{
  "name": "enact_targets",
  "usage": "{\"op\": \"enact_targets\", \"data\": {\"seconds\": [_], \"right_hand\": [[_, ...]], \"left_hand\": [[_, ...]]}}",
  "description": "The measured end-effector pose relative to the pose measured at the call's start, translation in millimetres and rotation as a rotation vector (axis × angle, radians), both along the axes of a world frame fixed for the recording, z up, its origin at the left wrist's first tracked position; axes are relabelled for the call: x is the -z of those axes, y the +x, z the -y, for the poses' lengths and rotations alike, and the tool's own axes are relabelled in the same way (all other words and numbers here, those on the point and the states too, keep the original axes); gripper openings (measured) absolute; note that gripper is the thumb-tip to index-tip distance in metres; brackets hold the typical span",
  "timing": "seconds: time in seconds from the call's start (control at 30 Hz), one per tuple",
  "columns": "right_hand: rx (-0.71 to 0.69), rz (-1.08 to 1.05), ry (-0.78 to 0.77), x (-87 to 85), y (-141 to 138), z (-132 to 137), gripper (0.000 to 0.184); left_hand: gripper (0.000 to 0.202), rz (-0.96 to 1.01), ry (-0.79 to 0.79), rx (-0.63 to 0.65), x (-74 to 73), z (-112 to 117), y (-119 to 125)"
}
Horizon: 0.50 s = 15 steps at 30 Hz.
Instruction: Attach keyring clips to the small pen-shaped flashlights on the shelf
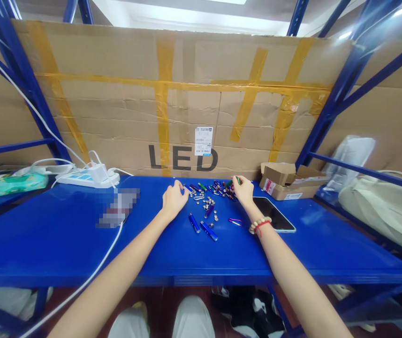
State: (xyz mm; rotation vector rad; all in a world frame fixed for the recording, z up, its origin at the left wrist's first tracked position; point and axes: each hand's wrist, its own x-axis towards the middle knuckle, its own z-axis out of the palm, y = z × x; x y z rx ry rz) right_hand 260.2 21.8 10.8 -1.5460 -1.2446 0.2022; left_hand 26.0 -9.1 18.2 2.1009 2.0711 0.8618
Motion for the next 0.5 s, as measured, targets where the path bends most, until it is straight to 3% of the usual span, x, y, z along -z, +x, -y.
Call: {"op": "enact_targets", "data": {"seconds": [0.1,0.27,0.5], "right_hand": [[0.108,0.094,-0.092,4.2,7.1,-0.8,0.029],[0.134,0.106,-0.214,3.8,8.3,-0.1,0.028],[0.032,0.197,-0.317,2.2,5.6,1.0,0.026]], "left_hand": [[0.012,-0.003,0.013,0.04,3.6,-1.7,0.5],[0.007,0.001,0.015,0.111,5.5,-0.4,2.0],[0.008,0.007,0.012,0.159,5.7,-0.7,2.4]]}}
